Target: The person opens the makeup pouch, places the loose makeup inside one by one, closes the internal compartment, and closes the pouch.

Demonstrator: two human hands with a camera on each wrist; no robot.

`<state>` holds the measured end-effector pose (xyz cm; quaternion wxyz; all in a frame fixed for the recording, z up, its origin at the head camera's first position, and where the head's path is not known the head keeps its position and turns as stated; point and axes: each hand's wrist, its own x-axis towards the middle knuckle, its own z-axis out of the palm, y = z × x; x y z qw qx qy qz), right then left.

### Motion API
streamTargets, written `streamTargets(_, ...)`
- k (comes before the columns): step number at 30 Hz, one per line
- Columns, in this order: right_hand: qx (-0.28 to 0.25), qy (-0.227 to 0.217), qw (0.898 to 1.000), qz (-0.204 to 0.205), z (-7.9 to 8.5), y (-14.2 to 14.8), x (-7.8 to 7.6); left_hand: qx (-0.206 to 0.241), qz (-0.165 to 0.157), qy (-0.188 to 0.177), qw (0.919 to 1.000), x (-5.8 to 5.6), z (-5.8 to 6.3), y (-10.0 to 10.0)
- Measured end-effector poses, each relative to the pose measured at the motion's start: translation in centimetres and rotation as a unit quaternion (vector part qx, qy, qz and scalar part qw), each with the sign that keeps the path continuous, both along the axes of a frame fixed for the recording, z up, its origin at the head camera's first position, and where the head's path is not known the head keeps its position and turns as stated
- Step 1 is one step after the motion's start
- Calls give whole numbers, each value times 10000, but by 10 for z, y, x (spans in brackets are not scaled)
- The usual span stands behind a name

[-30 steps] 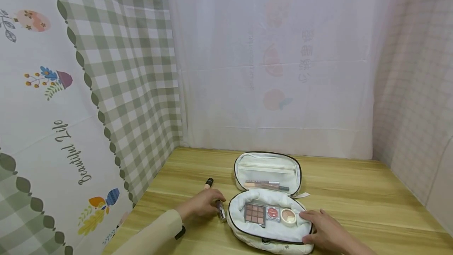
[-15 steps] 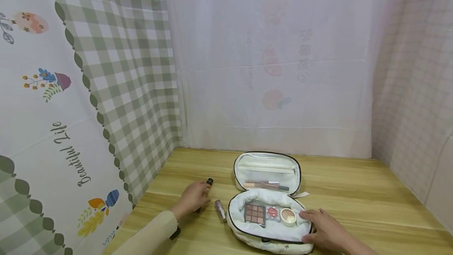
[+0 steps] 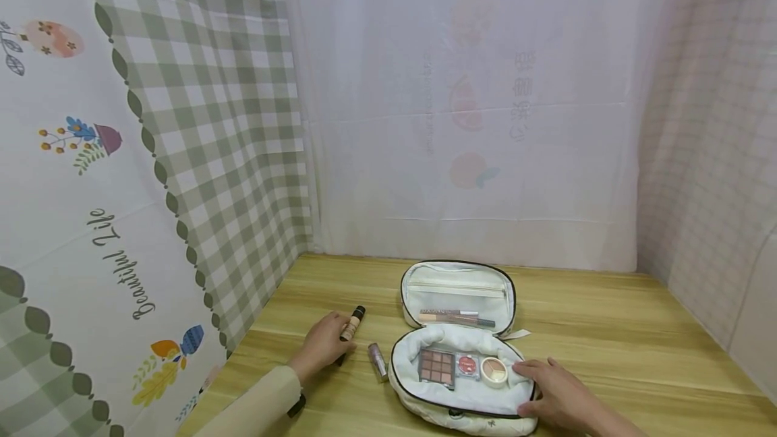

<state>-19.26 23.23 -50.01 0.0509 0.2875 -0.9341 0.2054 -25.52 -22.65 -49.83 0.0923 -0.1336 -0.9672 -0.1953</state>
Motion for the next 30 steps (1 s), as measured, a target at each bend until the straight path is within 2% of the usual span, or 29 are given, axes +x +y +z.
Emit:
streamTargets(7, -40, 75, 10000, 42, -2, 1, 0, 89, 19, -127, 9999, 0, 0, 0)
streamTargets(12, -28, 17, 10000, 39, -2, 1, -1, 61, -12, -55, 10000, -1, -1, 0)
streamTargets(19, 18, -165, 9999, -9, 0, 1, -2, 25, 33, 135, 9999, -2, -1, -3)
streamTargets(25, 18, -349, 9994, -62, 2, 0, -2, 48, 90, 2, 9999, -1, -2, -5)
streamTargets(30, -7, -461, 9989, -93, 2, 0, -3, 157, 63, 66, 9998, -2, -2, -6)
